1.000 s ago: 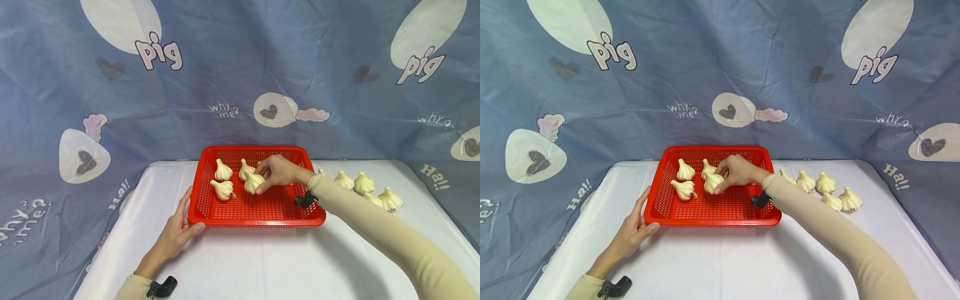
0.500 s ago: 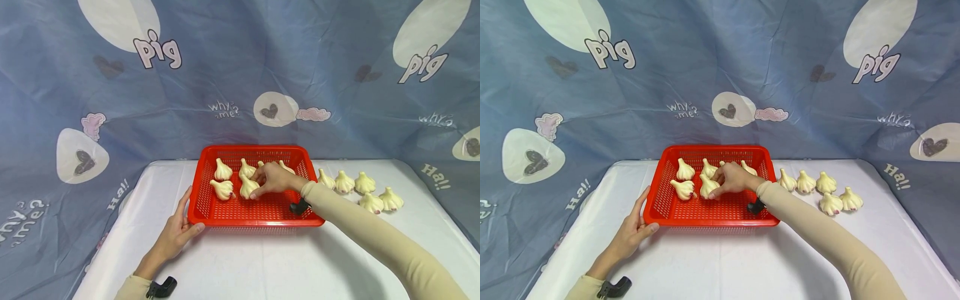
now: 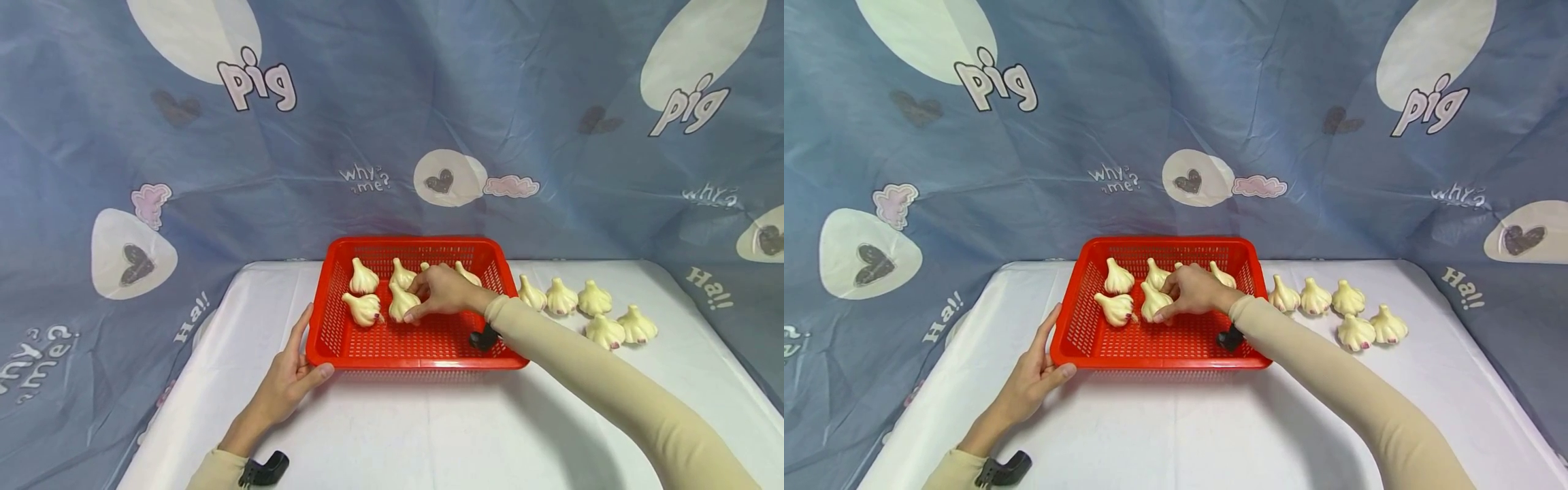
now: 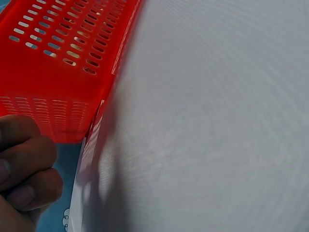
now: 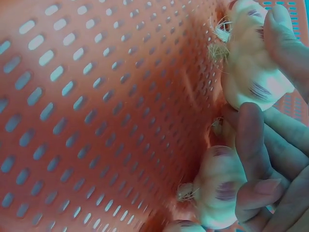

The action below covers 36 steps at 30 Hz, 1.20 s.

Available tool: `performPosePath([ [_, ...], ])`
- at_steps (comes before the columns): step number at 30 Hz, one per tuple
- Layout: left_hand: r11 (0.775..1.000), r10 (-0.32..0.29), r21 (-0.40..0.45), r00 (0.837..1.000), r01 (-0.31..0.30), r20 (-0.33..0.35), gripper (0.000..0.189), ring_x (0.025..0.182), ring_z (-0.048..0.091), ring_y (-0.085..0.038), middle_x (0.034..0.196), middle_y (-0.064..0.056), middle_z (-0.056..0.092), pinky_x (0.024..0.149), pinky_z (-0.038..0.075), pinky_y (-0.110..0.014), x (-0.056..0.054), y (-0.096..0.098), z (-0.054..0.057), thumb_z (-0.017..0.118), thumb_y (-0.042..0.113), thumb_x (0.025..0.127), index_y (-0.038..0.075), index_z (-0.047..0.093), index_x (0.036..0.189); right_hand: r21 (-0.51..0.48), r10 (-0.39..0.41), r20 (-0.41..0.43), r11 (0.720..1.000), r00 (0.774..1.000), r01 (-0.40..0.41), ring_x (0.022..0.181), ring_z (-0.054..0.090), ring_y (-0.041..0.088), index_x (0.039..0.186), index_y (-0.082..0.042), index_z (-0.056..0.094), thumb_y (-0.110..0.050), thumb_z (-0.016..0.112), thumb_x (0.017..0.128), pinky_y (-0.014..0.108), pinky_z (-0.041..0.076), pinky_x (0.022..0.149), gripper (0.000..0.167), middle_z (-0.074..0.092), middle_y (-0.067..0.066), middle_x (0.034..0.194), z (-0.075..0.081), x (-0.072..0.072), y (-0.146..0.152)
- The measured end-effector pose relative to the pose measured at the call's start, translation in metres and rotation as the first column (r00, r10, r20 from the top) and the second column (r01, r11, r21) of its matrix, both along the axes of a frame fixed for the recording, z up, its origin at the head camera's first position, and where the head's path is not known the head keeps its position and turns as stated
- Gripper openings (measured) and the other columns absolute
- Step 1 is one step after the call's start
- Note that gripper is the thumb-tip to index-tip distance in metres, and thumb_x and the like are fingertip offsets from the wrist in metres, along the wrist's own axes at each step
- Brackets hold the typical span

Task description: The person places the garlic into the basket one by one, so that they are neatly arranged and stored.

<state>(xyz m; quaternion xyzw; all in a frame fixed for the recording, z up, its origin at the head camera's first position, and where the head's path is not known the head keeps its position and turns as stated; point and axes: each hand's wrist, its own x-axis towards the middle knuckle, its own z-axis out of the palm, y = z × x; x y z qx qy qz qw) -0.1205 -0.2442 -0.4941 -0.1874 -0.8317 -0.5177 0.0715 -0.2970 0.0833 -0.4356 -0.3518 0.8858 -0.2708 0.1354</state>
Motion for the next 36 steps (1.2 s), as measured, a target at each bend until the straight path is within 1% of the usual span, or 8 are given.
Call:
performPosePath([
  [9, 1.000, 0.008, -0.006, 1.000, -0.008, -0.001, 0.103, 0.048, 0.028, 0.007, 0.057, 0.016, 0.035, 0.039, 0.025, -0.020, -0.0012, 0.0001, 0.0022, 0.077, 0.014, 0.091, 0.024, 0.013, 0.172, 0.042, -0.036, -0.032, 0.998, 0.999, 0.038, 0.095, 0.077, 0.009, 0.115, -0.010, 0.081, -0.048, 0.095, 0.074, 0.032, 0.061, 0.088, 0.057, 0.082, -0.002, 0.102, -0.0024, -0.0016, -0.0028],
  [13, 1.000, 0.010, -0.009, 1.000, -0.010, 0.003, 0.103, 0.048, 0.027, 0.007, 0.057, 0.016, 0.035, 0.039, 0.024, -0.020, -0.0016, 0.0005, 0.0027, 0.076, 0.014, 0.092, 0.025, 0.013, 0.172, 0.093, -0.040, -0.094, 0.994, 0.995, 0.048, 0.092, 0.076, 0.007, 0.118, -0.013, 0.081, -0.055, 0.094, 0.073, 0.044, 0.057, 0.097, 0.063, 0.082, -0.005, 0.099, -0.0033, -0.0009, -0.0020],
  [18, 1.000, 0.010, -0.017, 1.000, -0.010, -0.012, 0.103, 0.049, 0.027, 0.007, 0.057, 0.016, 0.035, 0.039, 0.023, -0.020, -0.0019, 0.0009, 0.0025, 0.076, 0.015, 0.092, 0.024, 0.013, 0.172, 0.140, -0.053, -0.142, 0.988, 0.988, 0.073, 0.089, 0.074, 0.006, 0.117, -0.018, 0.082, -0.062, 0.092, 0.070, 0.056, 0.051, 0.102, 0.065, 0.081, -0.010, 0.095, -0.0035, -0.0008, -0.0018],
  [20, 1.000, 0.009, -0.019, 1.000, -0.010, -0.017, 0.102, 0.049, 0.027, 0.007, 0.057, 0.016, 0.035, 0.039, 0.023, -0.020, -0.0018, 0.0010, 0.0026, 0.076, 0.015, 0.092, 0.024, 0.013, 0.172, 0.149, -0.059, -0.144, 0.985, 0.988, 0.081, 0.089, 0.074, 0.006, 0.115, -0.018, 0.082, -0.062, 0.093, 0.069, 0.059, 0.049, 0.104, 0.064, 0.081, -0.011, 0.094, -0.0039, -0.0012, -0.0019],
  [22, 1.000, 0.010, -0.022, 1.000, -0.011, -0.015, 0.102, 0.049, 0.027, 0.007, 0.057, 0.016, 0.035, 0.039, 0.023, -0.020, -0.0018, 0.0006, 0.0024, 0.076, 0.015, 0.092, 0.024, 0.013, 0.172, 0.161, -0.064, -0.149, 0.983, 0.987, 0.088, 0.089, 0.073, 0.006, 0.114, -0.019, 0.082, -0.063, 0.093, 0.068, 0.065, 0.043, 0.108, 0.064, 0.080, -0.012, 0.092, -0.0040, -0.0011, -0.0018],
  [25, 1.000, 0.015, -0.021, 1.000, -0.015, 0.000, 0.102, 0.049, 0.027, 0.007, 0.057, 0.016, 0.035, 0.040, 0.023, -0.020, -0.0010, 0.0001, 0.0025, 0.076, 0.017, 0.093, 0.026, 0.013, 0.172, 0.170, -0.063, -0.142, 0.982, 0.988, 0.087, 0.091, 0.074, 0.007, 0.114, -0.020, 0.082, -0.062, 0.094, 0.068, 0.068, 0.040, 0.111, 0.064, 0.081, -0.013, 0.093, -0.0045, -0.0008, -0.0022],
  [28, 1.000, 0.015, -0.016, 1.000, -0.015, 0.011, 0.101, 0.049, 0.027, 0.006, 0.057, 0.015, 0.035, 0.040, 0.024, -0.020, 0.0001, -0.0001, 0.0024, 0.075, 0.017, 0.093, 0.026, 0.013, 0.172, 0.170, -0.055, -0.138, 0.982, 0.989, 0.078, 0.093, 0.075, 0.009, 0.117, -0.019, 0.082, -0.062, 0.093, 0.069, 0.065, 0.043, 0.109, 0.065, 0.081, -0.011, 0.096, -0.0046, -0.0001, -0.0024],
  [36, 1.000, 0.005, -0.007, 1.000, -0.004, 0.008, 0.102, 0.049, 0.027, 0.007, 0.057, 0.016, 0.034, 0.040, 0.024, -0.020, 0.0010, 0.0001, 0.0018, 0.076, 0.016, 0.092, 0.025, 0.013, 0.172, 0.179, -0.048, -0.130, 0.981, 0.990, 0.071, 0.095, 0.075, 0.010, 0.120, -0.019, 0.081, -0.061, 0.094, 0.069, 0.069, 0.039, 0.110, 0.067, 0.081, -0.011, 0.097, -0.0031, 0.0025, -0.0016],
])
